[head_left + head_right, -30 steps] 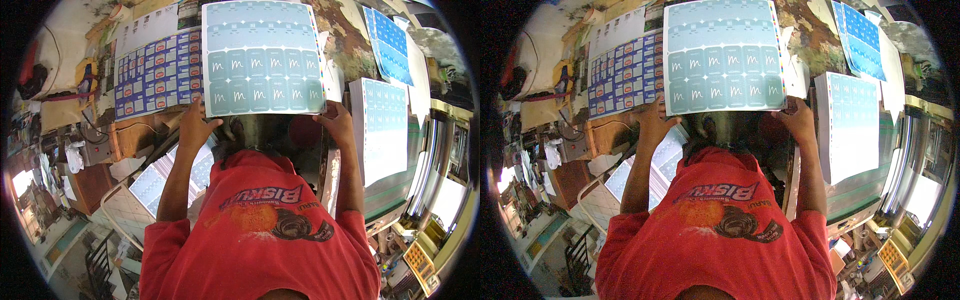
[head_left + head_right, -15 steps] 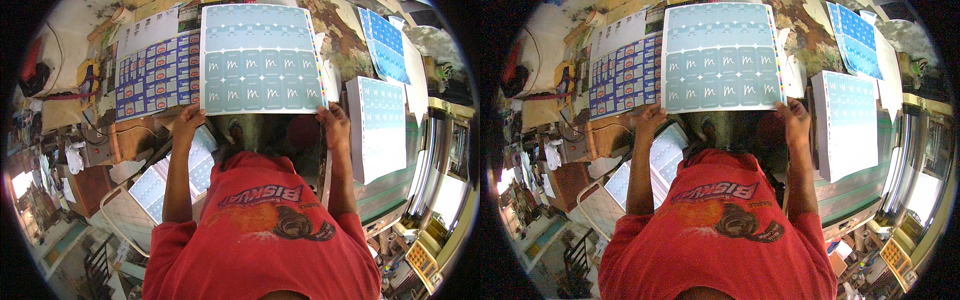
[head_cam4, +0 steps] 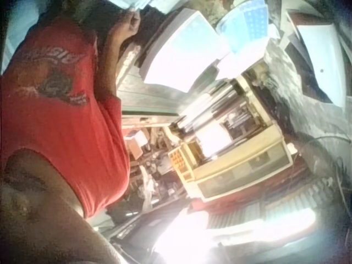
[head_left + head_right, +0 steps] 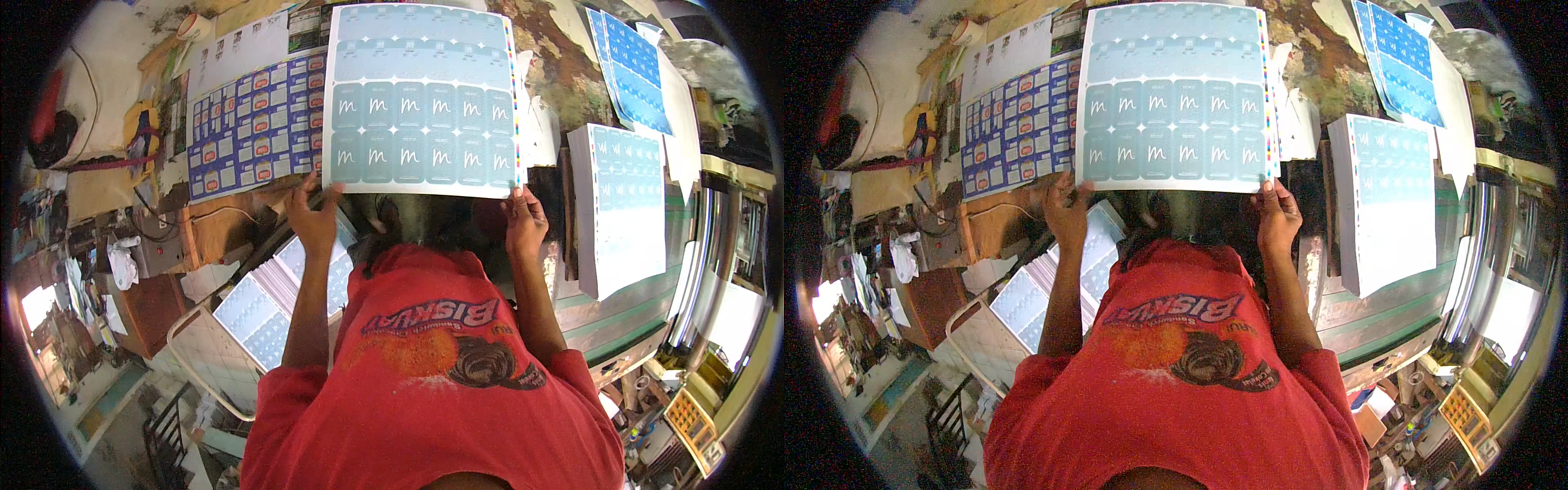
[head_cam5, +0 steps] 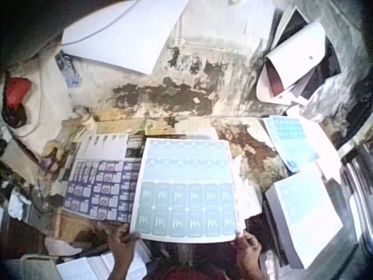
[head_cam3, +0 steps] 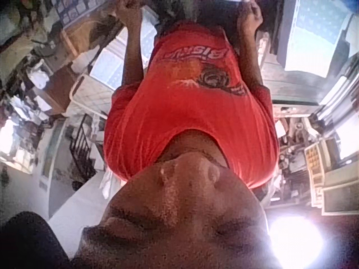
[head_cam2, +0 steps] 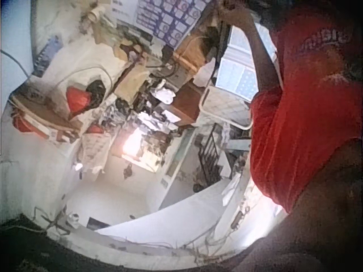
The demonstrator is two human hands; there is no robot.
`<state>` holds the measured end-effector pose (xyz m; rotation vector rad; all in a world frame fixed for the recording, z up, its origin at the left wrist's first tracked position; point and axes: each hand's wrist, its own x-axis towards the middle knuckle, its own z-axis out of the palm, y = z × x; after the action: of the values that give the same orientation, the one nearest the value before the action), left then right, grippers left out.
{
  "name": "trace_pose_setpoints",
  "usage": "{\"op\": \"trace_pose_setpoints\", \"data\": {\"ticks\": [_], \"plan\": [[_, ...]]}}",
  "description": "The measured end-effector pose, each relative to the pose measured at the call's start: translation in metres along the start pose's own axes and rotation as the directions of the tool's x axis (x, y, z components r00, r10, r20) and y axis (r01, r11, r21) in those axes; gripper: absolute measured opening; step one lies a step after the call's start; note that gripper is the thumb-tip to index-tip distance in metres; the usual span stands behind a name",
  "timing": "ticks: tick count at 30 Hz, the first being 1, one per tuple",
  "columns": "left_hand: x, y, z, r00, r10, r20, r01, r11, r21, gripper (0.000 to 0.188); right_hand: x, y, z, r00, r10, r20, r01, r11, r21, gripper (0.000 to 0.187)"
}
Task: The person organizes and stacks printed paper sheets by picking them up from a pile, aligning the edges, and placing them onto a larger stack on a workbench.
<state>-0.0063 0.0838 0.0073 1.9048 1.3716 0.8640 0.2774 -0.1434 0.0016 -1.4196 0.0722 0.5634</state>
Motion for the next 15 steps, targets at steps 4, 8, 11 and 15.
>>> {"op": "trace_pose_setpoints", "data": {"ticks": [4, 8, 11, 15], "plan": [[-0.004, 0.053, 0.029, 0.723, 0.646, 0.245, -0.690, 0.656, 0.308, 0.045, -0.010, -0.033, 0.015, 0.999, 0.038, -0.002, -0.038, 0.999, 0.021, 0.024], [0.017, 0.053, 0.034, 0.567, 0.749, 0.343, -0.821, 0.480, 0.309, 0.044, -0.012, -0.063, 0.021, 0.988, -0.145, 0.059, 0.155, 0.958, -0.241, 0.037], [0.038, 0.090, 0.018, 0.535, 0.781, 0.324, -0.840, 0.448, 0.307, 0.040, -0.026, -0.085, 0.043, 0.688, -0.583, 0.431, 0.613, 0.149, -0.776, 0.072], [0.059, 0.126, 0.011, 0.517, 0.808, 0.284, -0.848, 0.439, 0.296, 0.035, -0.039, -0.089, 0.102, 0.455, -0.472, 0.755, 0.745, -0.264, -0.613, 0.065]]}}
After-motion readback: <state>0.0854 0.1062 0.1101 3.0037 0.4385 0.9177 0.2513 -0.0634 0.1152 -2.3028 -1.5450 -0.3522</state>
